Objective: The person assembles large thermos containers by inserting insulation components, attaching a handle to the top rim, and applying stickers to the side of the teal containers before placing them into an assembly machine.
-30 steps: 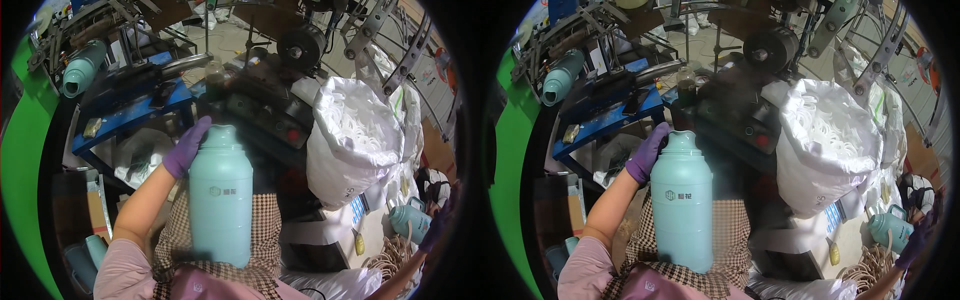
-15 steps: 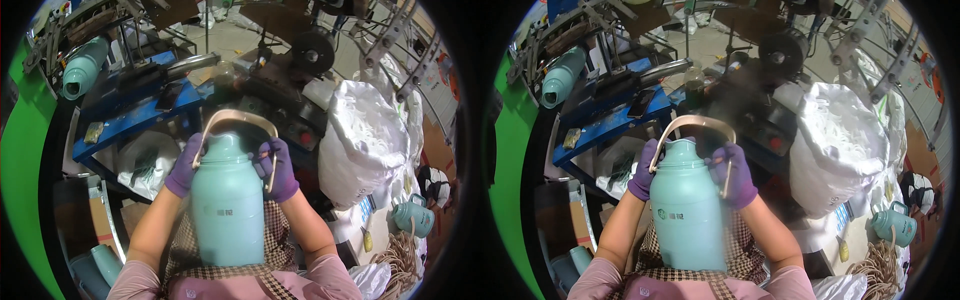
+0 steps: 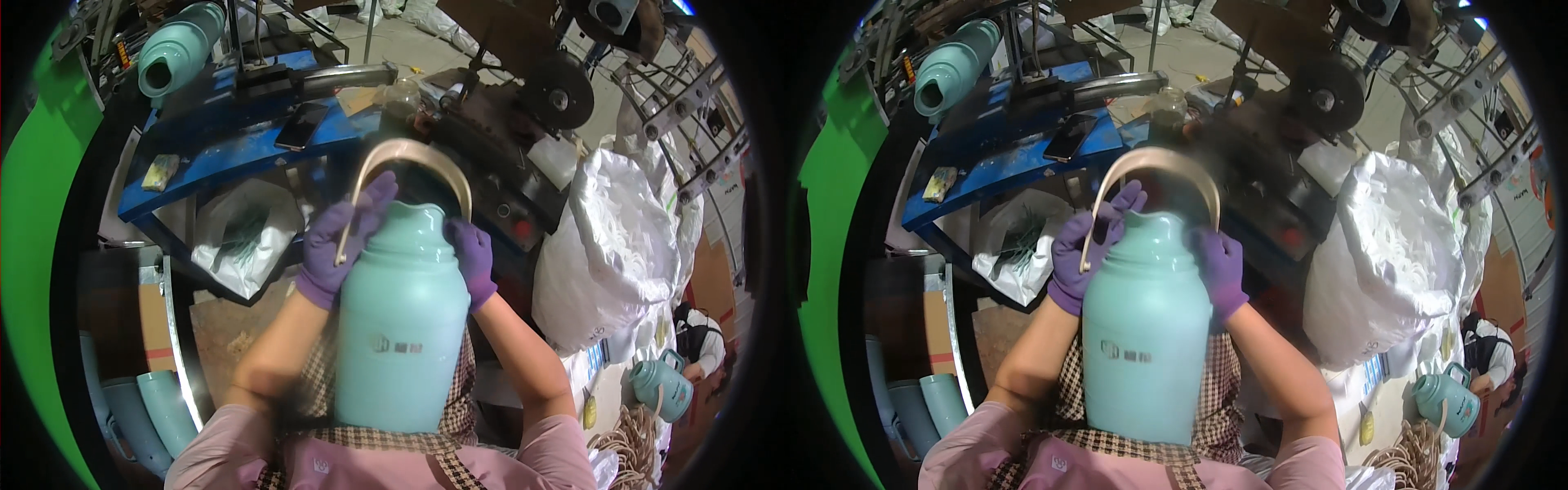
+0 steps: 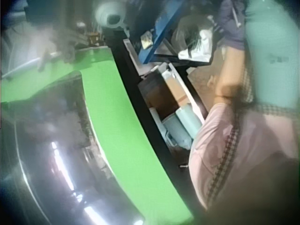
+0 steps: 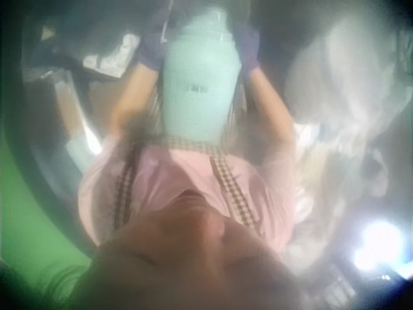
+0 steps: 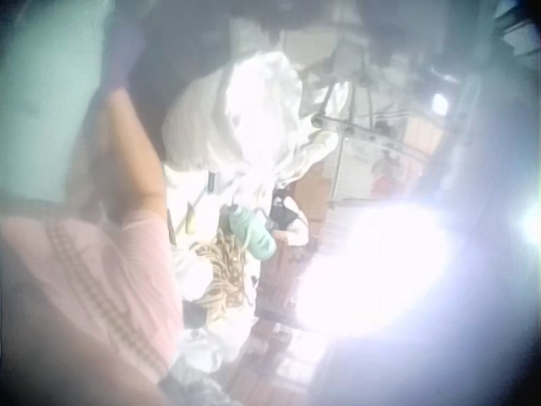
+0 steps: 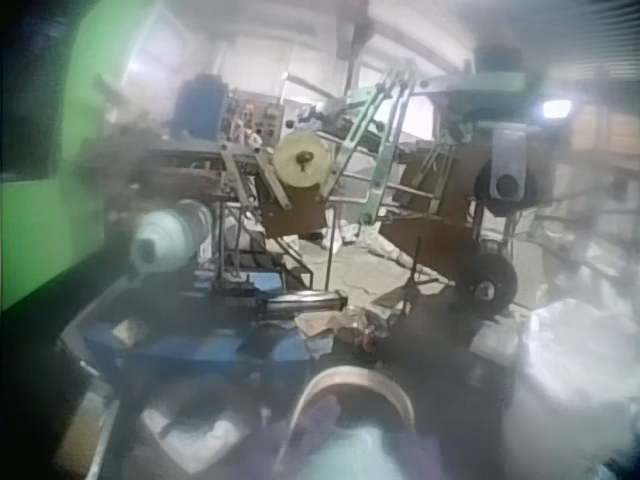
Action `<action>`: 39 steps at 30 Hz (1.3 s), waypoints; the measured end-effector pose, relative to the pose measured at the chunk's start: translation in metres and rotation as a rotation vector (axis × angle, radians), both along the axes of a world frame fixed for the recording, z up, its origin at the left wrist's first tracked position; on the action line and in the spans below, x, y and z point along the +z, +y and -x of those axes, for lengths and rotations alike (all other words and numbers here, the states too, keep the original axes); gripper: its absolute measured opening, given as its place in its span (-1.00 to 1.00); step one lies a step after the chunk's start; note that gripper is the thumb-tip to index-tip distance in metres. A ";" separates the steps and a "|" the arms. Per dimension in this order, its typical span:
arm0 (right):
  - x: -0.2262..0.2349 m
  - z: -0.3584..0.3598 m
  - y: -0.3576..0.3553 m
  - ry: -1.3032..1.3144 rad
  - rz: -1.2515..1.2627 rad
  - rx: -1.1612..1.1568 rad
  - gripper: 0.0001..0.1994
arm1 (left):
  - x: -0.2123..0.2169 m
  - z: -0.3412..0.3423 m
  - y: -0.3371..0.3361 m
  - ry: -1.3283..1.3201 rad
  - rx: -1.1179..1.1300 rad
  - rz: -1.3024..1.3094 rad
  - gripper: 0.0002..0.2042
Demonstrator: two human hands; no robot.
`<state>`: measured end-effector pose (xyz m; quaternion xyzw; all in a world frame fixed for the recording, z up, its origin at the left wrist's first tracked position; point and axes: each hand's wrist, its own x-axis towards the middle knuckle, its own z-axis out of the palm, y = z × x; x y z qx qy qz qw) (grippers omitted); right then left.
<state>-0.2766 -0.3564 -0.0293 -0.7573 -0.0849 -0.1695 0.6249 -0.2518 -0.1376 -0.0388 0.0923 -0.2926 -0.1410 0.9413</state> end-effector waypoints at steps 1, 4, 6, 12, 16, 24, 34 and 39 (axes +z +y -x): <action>-0.001 -0.003 -0.009 -0.050 0.076 0.025 -0.73 | 0.003 0.003 -0.004 0.054 -0.103 0.106 -0.55; 0.045 0.007 -0.024 0.145 -0.099 0.423 -0.74 | 0.024 0.008 0.001 -0.003 -0.240 0.081 -0.43; 0.085 0.026 -0.033 0.556 -0.490 0.702 -0.76 | 0.033 0.008 0.000 -0.070 -0.227 -0.021 -0.33; 0.067 0.037 0.004 -0.008 0.020 0.161 -0.80 | 0.012 0.000 0.004 0.004 -0.121 -0.046 -0.82; 0.079 0.046 0.017 0.222 -0.198 0.175 -0.76 | 0.009 0.006 0.018 0.099 -0.081 -0.188 -0.71; 0.032 0.043 -0.024 -0.169 -0.161 0.289 -0.49 | 0.029 0.005 0.004 -0.394 0.175 -0.399 -0.70; 0.039 0.039 -0.010 -0.243 -0.217 0.388 -0.47 | 0.059 0.021 -0.007 -1.204 1.218 -0.320 -0.56; 0.058 0.030 0.005 0.110 -0.598 0.643 -0.35 | 0.065 0.038 0.016 -0.906 0.816 -0.636 -0.26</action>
